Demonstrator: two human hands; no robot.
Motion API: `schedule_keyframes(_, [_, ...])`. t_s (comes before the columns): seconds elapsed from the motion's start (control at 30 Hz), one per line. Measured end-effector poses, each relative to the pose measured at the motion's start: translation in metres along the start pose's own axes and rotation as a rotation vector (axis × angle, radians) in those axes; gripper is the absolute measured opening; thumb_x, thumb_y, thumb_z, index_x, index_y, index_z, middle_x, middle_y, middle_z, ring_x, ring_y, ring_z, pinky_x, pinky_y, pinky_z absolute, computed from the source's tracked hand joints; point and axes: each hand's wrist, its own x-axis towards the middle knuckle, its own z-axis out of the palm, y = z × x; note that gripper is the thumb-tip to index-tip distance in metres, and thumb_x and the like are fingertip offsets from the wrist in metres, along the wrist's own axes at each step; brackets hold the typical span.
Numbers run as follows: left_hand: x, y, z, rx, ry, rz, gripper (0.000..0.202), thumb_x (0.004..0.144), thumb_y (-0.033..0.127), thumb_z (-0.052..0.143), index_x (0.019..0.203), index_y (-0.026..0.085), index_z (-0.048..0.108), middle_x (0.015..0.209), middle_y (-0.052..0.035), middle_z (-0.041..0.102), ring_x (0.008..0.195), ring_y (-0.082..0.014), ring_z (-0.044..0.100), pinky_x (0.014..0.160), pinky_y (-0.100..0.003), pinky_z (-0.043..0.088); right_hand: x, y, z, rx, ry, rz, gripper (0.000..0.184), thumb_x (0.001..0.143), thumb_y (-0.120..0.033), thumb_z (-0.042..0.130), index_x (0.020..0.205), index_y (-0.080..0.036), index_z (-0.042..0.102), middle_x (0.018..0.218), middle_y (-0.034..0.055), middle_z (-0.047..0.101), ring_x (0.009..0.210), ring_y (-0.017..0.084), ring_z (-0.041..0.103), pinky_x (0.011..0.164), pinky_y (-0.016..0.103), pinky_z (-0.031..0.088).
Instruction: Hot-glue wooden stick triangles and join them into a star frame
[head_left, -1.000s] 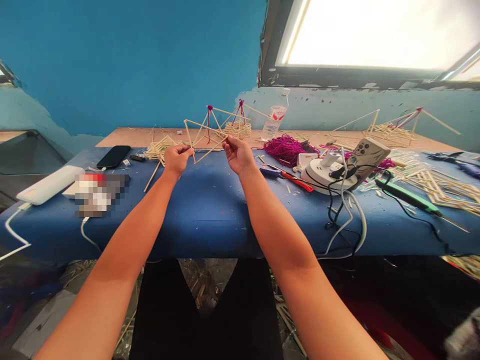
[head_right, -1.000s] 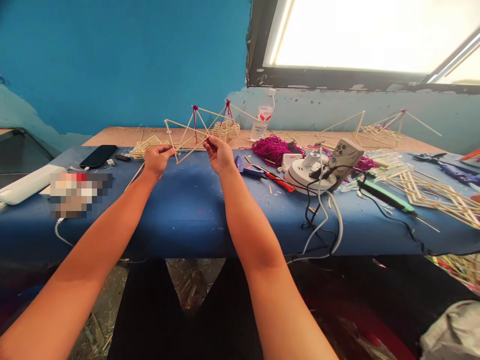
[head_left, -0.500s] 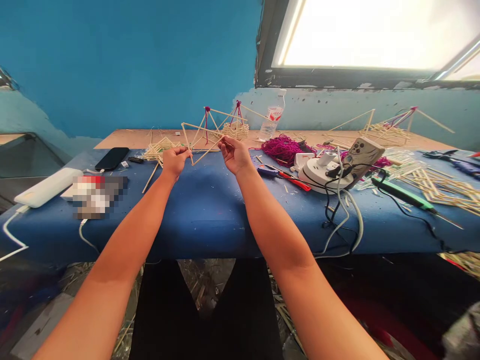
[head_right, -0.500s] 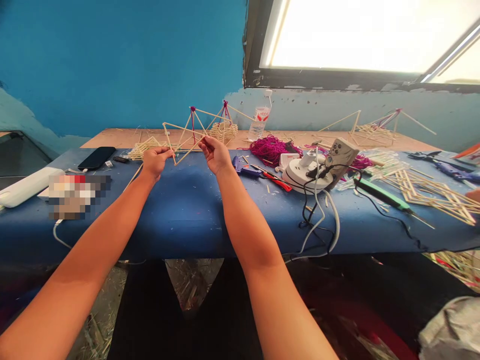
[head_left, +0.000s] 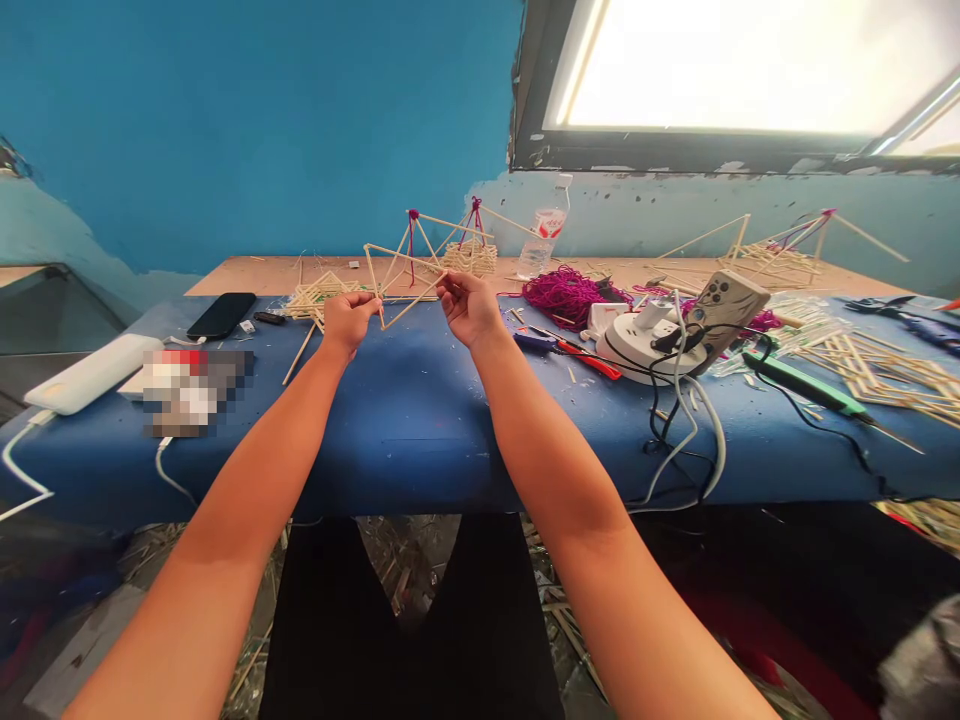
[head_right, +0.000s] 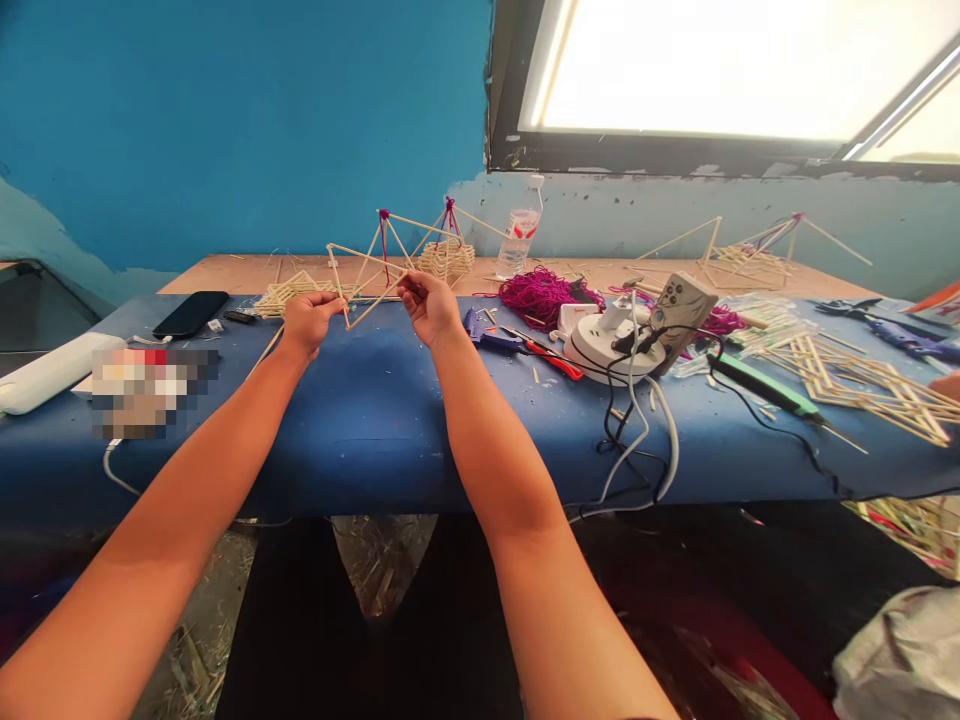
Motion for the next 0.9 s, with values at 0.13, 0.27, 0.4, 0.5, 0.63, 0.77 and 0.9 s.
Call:
schedule_keyframes(0.13, [0.000,0.001,0.000,-0.006,-0.001,-0.012,0.006,0.070,0.021,0.077,0.064,0.020,0.078,0.072,-0.0047,0.076,0.084,-0.0236,0.071,0.089,-0.038,0.059,-0.002,-0.001,0.000,-0.002,-0.028,0.028,0.016,0.093,-0.014,0.067,0.078,-0.019,0.065,0.066,-0.0014,0.070,0.056,0.007,0.063,0.049,0.014,0.050])
schedule_keyframes(0.27, [-0.001,0.003,0.001,-0.015,-0.008,-0.031,0.008,0.070,0.019,0.076,0.062,0.020,0.077,0.074,-0.0050,0.076,0.085,-0.0232,0.071,0.088,-0.036,0.057,-0.006,-0.002,-0.002,-0.004,-0.122,0.048,0.013,0.091,-0.020,0.066,0.079,-0.020,0.064,0.068,-0.0018,0.070,0.055,0.008,0.058,0.047,0.017,0.046])
schedule_keyframes(0.4, [-0.002,0.006,0.001,-0.017,-0.013,-0.065,0.008,0.070,0.018,0.076,0.062,0.020,0.076,0.074,-0.0051,0.076,0.083,-0.0222,0.070,0.085,-0.035,0.056,-0.010,-0.001,-0.003,-0.026,-0.215,0.024,0.010,0.084,-0.023,0.074,0.082,-0.021,0.064,0.075,-0.0035,0.070,0.057,0.007,0.057,0.050,0.018,0.044])
schedule_keyframes(0.5, [-0.003,0.009,0.001,-0.015,-0.012,-0.105,0.006,0.071,0.018,0.077,0.065,0.019,0.077,0.071,-0.0049,0.076,0.080,-0.0216,0.069,0.083,-0.035,0.056,-0.012,0.001,-0.003,-0.047,-0.263,-0.028,0.020,0.077,-0.021,0.081,0.085,-0.023,0.063,0.078,-0.0061,0.069,0.061,0.006,0.057,0.051,0.018,0.042])
schedule_keyframes(0.63, [-0.006,0.013,0.000,-0.015,-0.032,-0.153,0.004,0.074,0.017,0.078,0.071,0.019,0.079,0.073,-0.0053,0.077,0.080,-0.0207,0.070,0.083,-0.033,0.055,-0.015,0.002,-0.001,-0.064,-0.272,-0.059,0.030,0.073,-0.019,0.087,0.087,-0.024,0.061,0.076,-0.0084,0.066,0.061,0.006,0.056,0.051,0.017,0.039])
schedule_keyframes(0.77, [-0.007,0.014,0.000,-0.013,-0.073,-0.180,0.002,0.073,0.018,0.078,0.072,0.018,0.080,0.073,-0.0059,0.077,0.077,-0.0193,0.068,0.081,-0.032,0.053,-0.018,0.001,0.002,-0.094,-0.263,-0.076,0.033,0.072,-0.019,0.089,0.085,-0.023,0.059,0.074,-0.0089,0.064,0.060,0.005,0.054,0.051,0.017,0.038])
schedule_keyframes(0.9, [-0.007,0.012,0.001,-0.012,-0.118,-0.195,0.002,0.071,0.020,0.080,0.070,0.019,0.079,0.071,-0.0060,0.076,0.072,-0.0180,0.064,0.078,-0.032,0.052,-0.021,0.002,0.006,-0.103,-0.236,-0.133,0.027,0.075,-0.019,0.087,0.082,-0.023,0.061,0.072,-0.0086,0.063,0.057,0.004,0.050,0.049,0.016,0.038])
